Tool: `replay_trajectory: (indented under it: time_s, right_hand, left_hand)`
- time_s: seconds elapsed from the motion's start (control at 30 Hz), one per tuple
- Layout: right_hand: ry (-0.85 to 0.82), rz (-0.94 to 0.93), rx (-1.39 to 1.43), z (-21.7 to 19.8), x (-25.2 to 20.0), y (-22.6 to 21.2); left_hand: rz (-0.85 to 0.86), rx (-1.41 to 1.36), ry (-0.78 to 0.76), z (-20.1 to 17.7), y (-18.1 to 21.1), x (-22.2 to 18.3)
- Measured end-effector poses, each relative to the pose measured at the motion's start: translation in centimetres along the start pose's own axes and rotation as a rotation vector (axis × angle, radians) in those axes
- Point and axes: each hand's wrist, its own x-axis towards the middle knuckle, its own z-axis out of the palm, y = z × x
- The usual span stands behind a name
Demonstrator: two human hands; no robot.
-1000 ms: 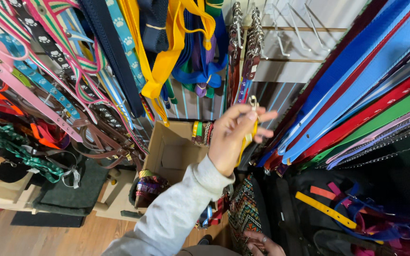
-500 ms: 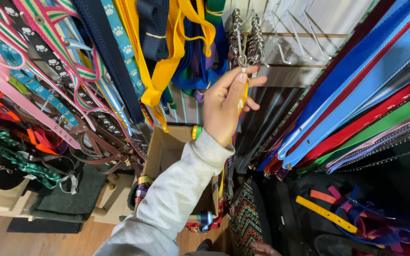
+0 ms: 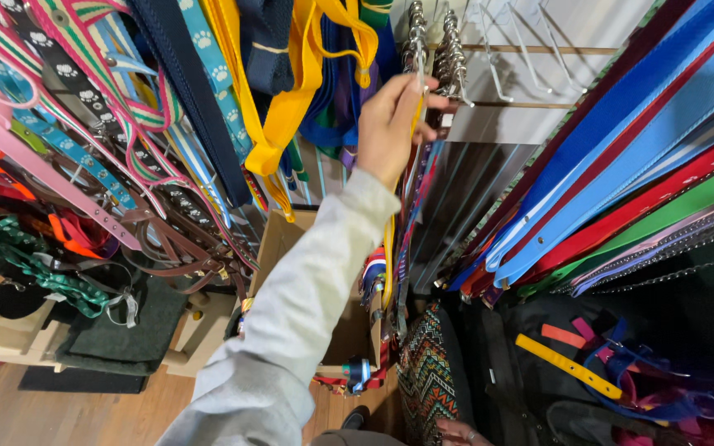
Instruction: The person picks up pet leashes from a cardboard box on the floor and hangs them onto metal hooks on a display wall.
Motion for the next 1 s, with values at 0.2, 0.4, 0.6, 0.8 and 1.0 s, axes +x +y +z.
replay_trajectory:
  time_s: [0.2, 0.4, 0.6, 0.8, 1.0]
  right_hand:
    - [0.088, 0.0, -0.085, 1.6, -1.5, -1.3]
    - [0.319, 0.076, -0.398, 7.4, -6.6, -8.8]
    - [0.392, 0.044, -0.326, 9.9, -8.2, -10.0]
    - [0.406, 0.081, -0.359, 11.4, -9.8, -11.5]
    - [0.372, 0.127, -0.421, 11.4, -10.7, -12.0]
  left_hand:
    - [0.068, 0.096, 0.098, 0.5, -2.7, 3.2]
    - [0.205, 0.73, 0.088, 0.2, -8.9, -0.2]
    - [-0.125, 0.567, -0.183, -2.0, -18.4, -4.9]
    - [-0.156, 0.933, -0.054, -5.0, -25.7, -4.7]
    - [-0.148, 1.078, 0.04, -5.3, -24.9, -7.0]
